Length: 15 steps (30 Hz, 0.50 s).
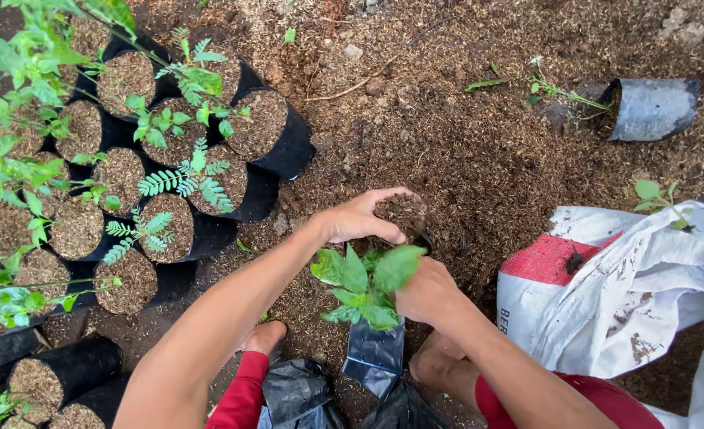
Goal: The person fills a black plastic polybag with soil from a pile, removes a seedling from its nursery pot, and places the seedling with its root ball into the polybag. They press soil around the seedling, set the planted polybag with the other potted plants, and finally open a large white woven sack.
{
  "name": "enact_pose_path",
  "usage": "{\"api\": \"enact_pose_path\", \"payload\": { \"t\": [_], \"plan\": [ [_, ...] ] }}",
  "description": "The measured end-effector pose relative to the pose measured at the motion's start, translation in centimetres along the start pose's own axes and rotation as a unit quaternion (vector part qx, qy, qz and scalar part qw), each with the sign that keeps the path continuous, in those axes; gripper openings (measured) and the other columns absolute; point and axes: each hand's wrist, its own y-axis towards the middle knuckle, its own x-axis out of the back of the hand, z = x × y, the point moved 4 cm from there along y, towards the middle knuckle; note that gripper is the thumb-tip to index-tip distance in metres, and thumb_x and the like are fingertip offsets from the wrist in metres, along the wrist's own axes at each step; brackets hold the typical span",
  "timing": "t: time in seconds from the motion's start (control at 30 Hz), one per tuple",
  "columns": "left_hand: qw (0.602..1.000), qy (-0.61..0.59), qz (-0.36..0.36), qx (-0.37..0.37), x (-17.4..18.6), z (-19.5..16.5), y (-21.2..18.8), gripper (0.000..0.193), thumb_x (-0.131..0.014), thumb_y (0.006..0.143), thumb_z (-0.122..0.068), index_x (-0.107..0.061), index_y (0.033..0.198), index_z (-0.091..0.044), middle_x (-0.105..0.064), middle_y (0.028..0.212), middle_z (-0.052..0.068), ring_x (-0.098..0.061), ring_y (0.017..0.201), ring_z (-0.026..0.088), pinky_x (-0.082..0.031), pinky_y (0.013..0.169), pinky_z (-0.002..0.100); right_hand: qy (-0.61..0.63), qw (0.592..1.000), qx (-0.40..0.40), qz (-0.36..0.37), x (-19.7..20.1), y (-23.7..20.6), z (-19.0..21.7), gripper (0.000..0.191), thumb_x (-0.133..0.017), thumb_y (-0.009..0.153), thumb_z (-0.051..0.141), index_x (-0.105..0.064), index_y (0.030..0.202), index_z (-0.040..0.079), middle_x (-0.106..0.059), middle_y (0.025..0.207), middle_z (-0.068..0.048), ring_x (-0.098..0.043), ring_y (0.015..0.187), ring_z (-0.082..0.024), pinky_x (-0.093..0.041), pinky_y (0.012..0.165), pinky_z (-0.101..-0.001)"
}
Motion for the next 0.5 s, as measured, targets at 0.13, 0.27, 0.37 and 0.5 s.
{"api": "enact_pose_path", "payload": {
  "t": [0.13,0.27,0.37,0.5],
  "plan": [
    [0.997,0.004,-0.009,0.072,0.3,0.5,-0.6,0.077,-0.079,0.072,-0.005,-0.052,0.142,-0.018,-0.074,0.104,0.011,-0.070,0.093,0.017,-0.059,0.088,0.034,-0.002,1.000,-0.002,0.000,-0.3,0.3,-0.7,0.020,-0.067,0.079,0.017,-0.072,0.097,0.011,-0.074,0.099,-0.012,-0.071,0.092,-0.034,-0.058,0.078,-0.0444],
    [0.998,0.047,-0.042,-0.002,1.6,0.8,-1.5,0.067,-0.075,0.076,-0.005,-0.056,0.140,-0.010,-0.071,0.119,0.008,-0.067,0.100,0.017,-0.056,0.091,0.034,-0.044,0.994,0.066,-0.075,-0.2,0.7,-1.5,0.020,-0.067,0.082,0.021,-0.068,0.099,0.008,-0.072,0.099,-0.014,-0.070,0.091,-0.036,-0.056,0.075,-0.0468],
    [0.992,-0.048,-0.066,-0.101,2.3,2.1,-2.8,0.053,-0.071,0.086,-0.001,-0.060,0.137,-0.001,-0.068,0.129,0.012,-0.067,0.116,0.020,-0.056,0.104,0.037,0.163,0.980,0.028,-0.113,-0.2,0.7,-3.2,0.026,-0.044,0.109,0.023,-0.068,0.107,0.012,-0.073,0.092,-0.011,-0.071,0.094,-0.033,-0.058,0.086,-0.0427],
    [0.945,-0.226,-0.205,-0.115,2.0,6.2,-4.7,0.041,-0.064,0.095,-0.003,-0.056,0.135,-0.004,-0.067,0.130,0.013,-0.066,0.119,0.025,-0.056,0.105,0.043,-0.045,0.977,0.142,-0.153,0.3,0.9,-2.4,0.035,-0.065,0.082,0.034,-0.069,0.107,0.009,-0.073,0.102,-0.016,-0.070,0.090,-0.037,-0.057,0.076,-0.0488]
  ]
}}
